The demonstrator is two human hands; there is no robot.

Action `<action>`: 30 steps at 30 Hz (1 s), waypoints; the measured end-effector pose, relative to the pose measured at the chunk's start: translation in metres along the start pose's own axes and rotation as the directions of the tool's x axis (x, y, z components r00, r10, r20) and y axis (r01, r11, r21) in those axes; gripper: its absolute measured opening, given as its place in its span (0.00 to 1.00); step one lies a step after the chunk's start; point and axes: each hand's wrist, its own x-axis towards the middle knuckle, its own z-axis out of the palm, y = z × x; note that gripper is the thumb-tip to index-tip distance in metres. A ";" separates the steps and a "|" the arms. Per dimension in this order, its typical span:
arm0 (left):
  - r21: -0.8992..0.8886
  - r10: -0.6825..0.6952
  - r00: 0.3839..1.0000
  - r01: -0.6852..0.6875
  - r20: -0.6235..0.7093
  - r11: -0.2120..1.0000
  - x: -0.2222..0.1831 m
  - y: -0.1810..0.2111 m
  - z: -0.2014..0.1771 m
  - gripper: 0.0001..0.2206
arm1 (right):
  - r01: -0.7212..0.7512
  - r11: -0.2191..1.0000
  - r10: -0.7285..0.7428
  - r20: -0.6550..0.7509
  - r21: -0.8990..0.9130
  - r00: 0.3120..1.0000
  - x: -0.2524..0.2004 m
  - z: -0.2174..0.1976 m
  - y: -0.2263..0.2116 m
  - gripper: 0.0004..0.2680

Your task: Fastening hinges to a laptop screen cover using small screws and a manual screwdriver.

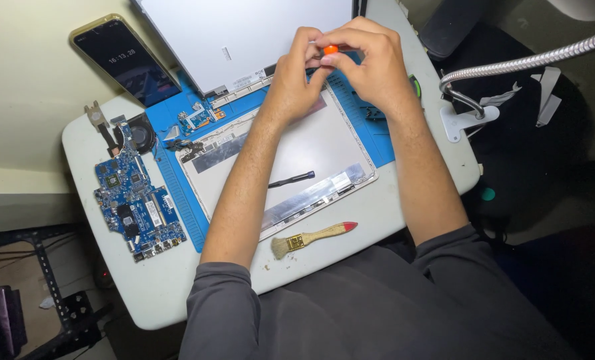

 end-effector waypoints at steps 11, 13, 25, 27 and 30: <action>0.036 -0.018 0.990 0.023 -0.140 0.999 0.000 -0.024 0.009 0.18 | -0.061 0.998 0.058 0.142 0.015 0.988 0.001 -0.004 -0.010 0.11; -0.024 -0.042 0.996 0.040 -0.077 0.999 -0.001 -0.019 0.007 0.18 | -0.042 0.999 0.036 0.162 0.034 0.986 0.000 -0.004 -0.006 0.12; 0.143 0.043 0.993 -0.028 -0.109 0.989 0.000 -0.033 0.012 0.15 | -0.062 0.998 0.064 0.058 -0.032 0.996 0.004 -0.003 -0.007 0.11; 0.108 0.039 0.995 -0.029 -0.090 0.994 -0.001 -0.030 0.006 0.12 | -0.024 0.999 0.018 0.175 0.033 0.984 0.004 -0.008 -0.006 0.13; -0.066 0.009 1.000 -0.010 -0.021 0.998 -0.006 -0.012 0.001 0.13 | 0.088 0.996 -0.086 0.072 -0.016 0.994 0.005 -0.008 -0.001 0.06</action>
